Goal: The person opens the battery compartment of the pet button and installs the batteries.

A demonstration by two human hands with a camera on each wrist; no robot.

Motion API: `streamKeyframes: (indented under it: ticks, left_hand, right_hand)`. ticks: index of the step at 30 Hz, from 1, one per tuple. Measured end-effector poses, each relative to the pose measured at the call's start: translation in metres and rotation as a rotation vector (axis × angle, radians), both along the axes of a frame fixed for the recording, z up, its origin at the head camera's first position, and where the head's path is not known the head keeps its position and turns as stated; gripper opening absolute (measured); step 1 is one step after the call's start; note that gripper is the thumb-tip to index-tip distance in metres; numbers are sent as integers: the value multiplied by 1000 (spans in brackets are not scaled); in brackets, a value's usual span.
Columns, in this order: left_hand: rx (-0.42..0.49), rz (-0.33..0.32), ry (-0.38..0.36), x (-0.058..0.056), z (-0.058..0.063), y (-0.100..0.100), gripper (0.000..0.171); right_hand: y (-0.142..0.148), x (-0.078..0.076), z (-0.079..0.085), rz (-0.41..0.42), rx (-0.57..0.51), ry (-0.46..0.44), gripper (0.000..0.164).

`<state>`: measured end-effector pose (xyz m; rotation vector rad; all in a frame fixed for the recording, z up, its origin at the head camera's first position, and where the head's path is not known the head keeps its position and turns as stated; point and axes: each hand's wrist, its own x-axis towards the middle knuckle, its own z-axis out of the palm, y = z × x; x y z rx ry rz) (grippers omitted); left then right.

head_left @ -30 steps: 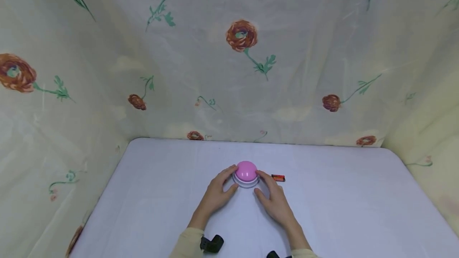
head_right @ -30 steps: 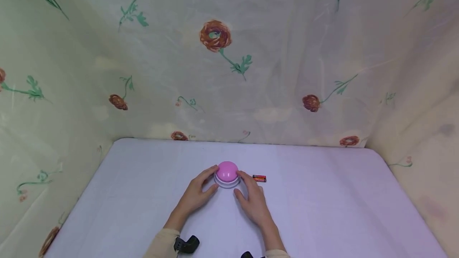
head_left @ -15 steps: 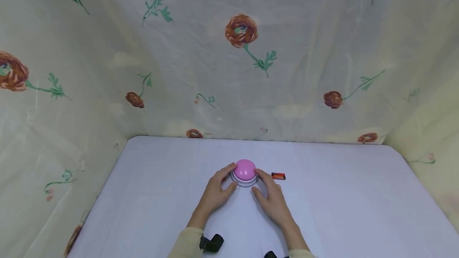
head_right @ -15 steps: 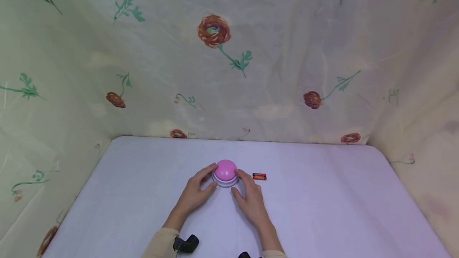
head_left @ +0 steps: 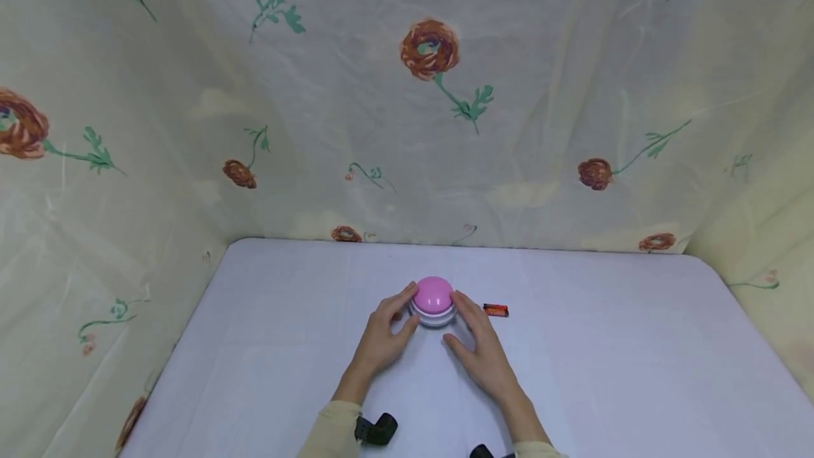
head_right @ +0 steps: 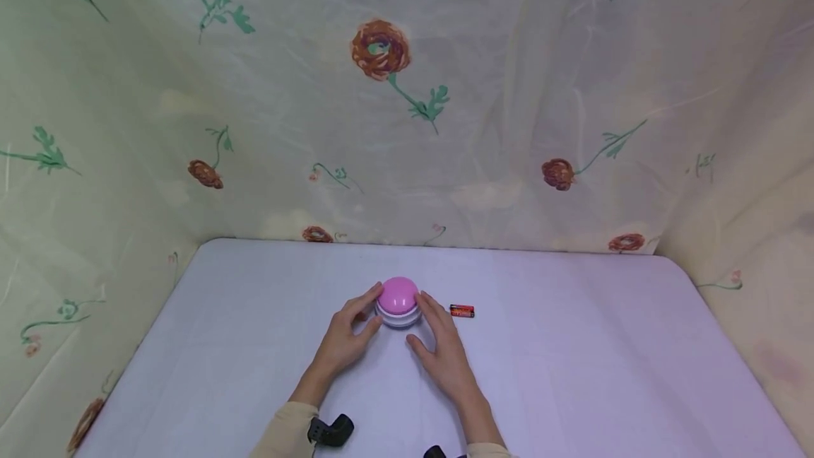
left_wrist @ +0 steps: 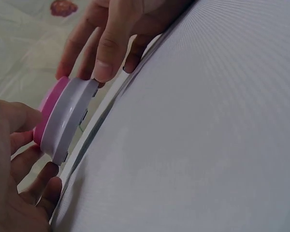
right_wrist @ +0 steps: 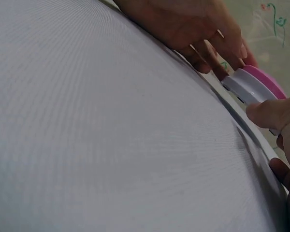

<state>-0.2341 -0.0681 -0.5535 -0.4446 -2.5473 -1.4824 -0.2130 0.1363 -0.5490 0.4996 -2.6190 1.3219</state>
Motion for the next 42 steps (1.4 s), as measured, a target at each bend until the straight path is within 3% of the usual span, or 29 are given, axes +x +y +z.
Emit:
streamKeyframes:
  ticks: [11, 18, 24, 35, 42]
  left_hand:
    - [39, -20, 3, 1, 5, 4, 53]
    - [58, -36, 47, 2, 6, 9, 65]
    - [35, -50, 95, -1, 5, 13, 67]
    - [-48, -74, 91, 2, -5, 8, 75]
    - [-45, -24, 96, 4, -4, 4, 72]
  right_hand:
    - [2, -2, -2, -20, 31, 58, 82]
    - [5, -1, -1, -46, -11, 109, 78]
    - [10, -1, -2, -60, -6, 167, 78]
    - [7, 3, -7, -76, -31, 209, 73]
    - [3, 1, -4, -41, -50, 231, 67]
